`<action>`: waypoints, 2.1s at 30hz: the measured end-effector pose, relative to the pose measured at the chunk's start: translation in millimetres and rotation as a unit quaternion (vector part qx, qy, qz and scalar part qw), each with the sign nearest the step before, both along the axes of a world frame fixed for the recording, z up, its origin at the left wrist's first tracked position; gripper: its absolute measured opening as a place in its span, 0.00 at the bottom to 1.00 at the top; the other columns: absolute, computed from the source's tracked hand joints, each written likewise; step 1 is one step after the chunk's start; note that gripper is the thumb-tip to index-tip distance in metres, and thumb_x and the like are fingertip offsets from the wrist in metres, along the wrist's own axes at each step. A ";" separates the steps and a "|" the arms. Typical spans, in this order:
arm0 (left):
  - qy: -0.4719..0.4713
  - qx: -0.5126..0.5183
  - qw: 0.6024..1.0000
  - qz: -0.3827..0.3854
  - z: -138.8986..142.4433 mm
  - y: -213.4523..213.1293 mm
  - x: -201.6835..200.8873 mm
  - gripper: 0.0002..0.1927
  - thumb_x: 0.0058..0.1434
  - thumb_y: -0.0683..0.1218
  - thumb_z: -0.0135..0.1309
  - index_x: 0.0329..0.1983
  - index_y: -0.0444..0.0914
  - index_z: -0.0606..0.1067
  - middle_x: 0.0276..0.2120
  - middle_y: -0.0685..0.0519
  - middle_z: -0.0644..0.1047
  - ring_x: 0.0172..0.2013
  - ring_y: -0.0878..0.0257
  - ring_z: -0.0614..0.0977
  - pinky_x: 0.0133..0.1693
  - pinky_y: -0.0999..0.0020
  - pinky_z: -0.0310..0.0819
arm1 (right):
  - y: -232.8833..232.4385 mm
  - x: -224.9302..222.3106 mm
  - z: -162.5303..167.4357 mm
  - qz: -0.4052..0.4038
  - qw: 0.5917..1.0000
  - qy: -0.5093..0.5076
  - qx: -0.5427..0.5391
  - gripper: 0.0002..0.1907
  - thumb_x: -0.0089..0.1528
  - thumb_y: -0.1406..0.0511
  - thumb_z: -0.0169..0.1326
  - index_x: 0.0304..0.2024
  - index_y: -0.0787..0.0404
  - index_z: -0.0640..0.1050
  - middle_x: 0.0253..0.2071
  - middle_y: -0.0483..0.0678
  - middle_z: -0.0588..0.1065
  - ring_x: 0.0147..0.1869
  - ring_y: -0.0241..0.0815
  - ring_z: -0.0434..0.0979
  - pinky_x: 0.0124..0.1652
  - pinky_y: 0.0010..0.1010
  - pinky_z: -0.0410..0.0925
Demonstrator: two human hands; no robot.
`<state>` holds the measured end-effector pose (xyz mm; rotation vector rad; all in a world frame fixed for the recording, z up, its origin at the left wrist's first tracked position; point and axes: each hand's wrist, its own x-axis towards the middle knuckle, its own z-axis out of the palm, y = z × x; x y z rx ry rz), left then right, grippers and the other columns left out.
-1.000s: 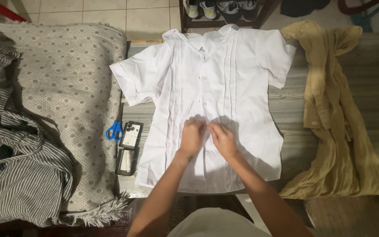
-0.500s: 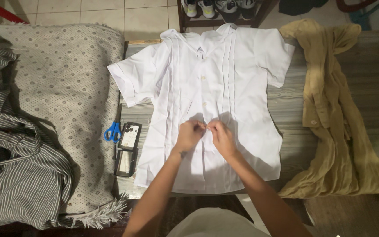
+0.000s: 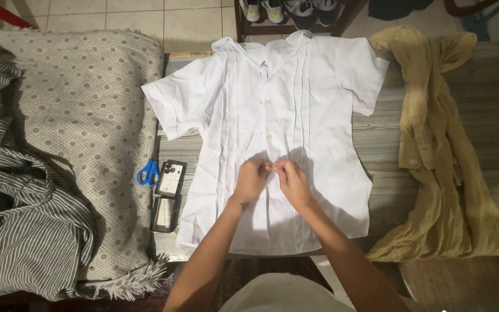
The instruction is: The person sews a button onto the front placket of a white short-sleeve shirt laid flat on a table, working the needle and thread through the fabric and button by hand, then cuts the thread with scissors and smooths the shirt with their hands.
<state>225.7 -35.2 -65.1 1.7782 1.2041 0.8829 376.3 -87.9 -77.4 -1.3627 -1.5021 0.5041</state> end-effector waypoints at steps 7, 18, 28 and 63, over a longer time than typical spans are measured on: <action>-0.114 -0.277 0.953 -0.050 -20.1 16.0 -4.0 0.08 0.63 0.40 0.55 0.38 0.30 0.83 0.23 0.56 0.76 0.24 0.71 0.70 0.27 0.71 0.65 | -4.1 -7.1 10.4 -0.012 1.000 0.015 0.001 0.05 0.66 0.76 0.53 0.44 0.66 0.74 0.41 0.54 0.79 0.44 0.49 0.83 0.44 0.32 0.75; -0.161 -0.303 0.939 -0.029 -21.7 13.7 0.1 0.08 0.61 0.39 0.55 0.38 0.29 0.82 0.29 0.53 0.81 0.28 0.70 0.77 0.32 0.73 0.70 | -16.1 -14.6 29.0 -0.059 0.994 0.035 -0.081 0.08 0.61 0.70 0.61 0.43 0.65 0.80 0.43 0.51 0.82 0.39 0.40 0.84 0.37 0.28 0.74; -0.020 -0.215 0.975 0.044 -0.8 7.1 -4.0 0.07 0.60 0.43 0.57 0.36 0.37 0.84 0.23 0.51 0.81 0.23 0.67 0.79 0.29 0.70 0.72 | -7.0 2.4 6.0 -0.021 0.992 0.063 -0.106 0.07 0.61 0.73 0.56 0.43 0.64 0.76 0.38 0.49 0.80 0.37 0.39 0.83 0.34 0.26 0.73; 0.086 0.123 0.989 -0.002 18.3 -12.9 -4.4 0.05 0.56 0.36 0.57 0.36 0.35 0.79 0.34 0.43 0.77 0.37 0.44 0.79 0.40 0.52 0.74 | -1.0 17.8 -7.8 0.023 0.974 0.116 -0.194 0.05 0.64 0.72 0.54 0.43 0.64 0.77 0.35 0.46 0.80 0.38 0.35 0.79 0.38 0.25 0.69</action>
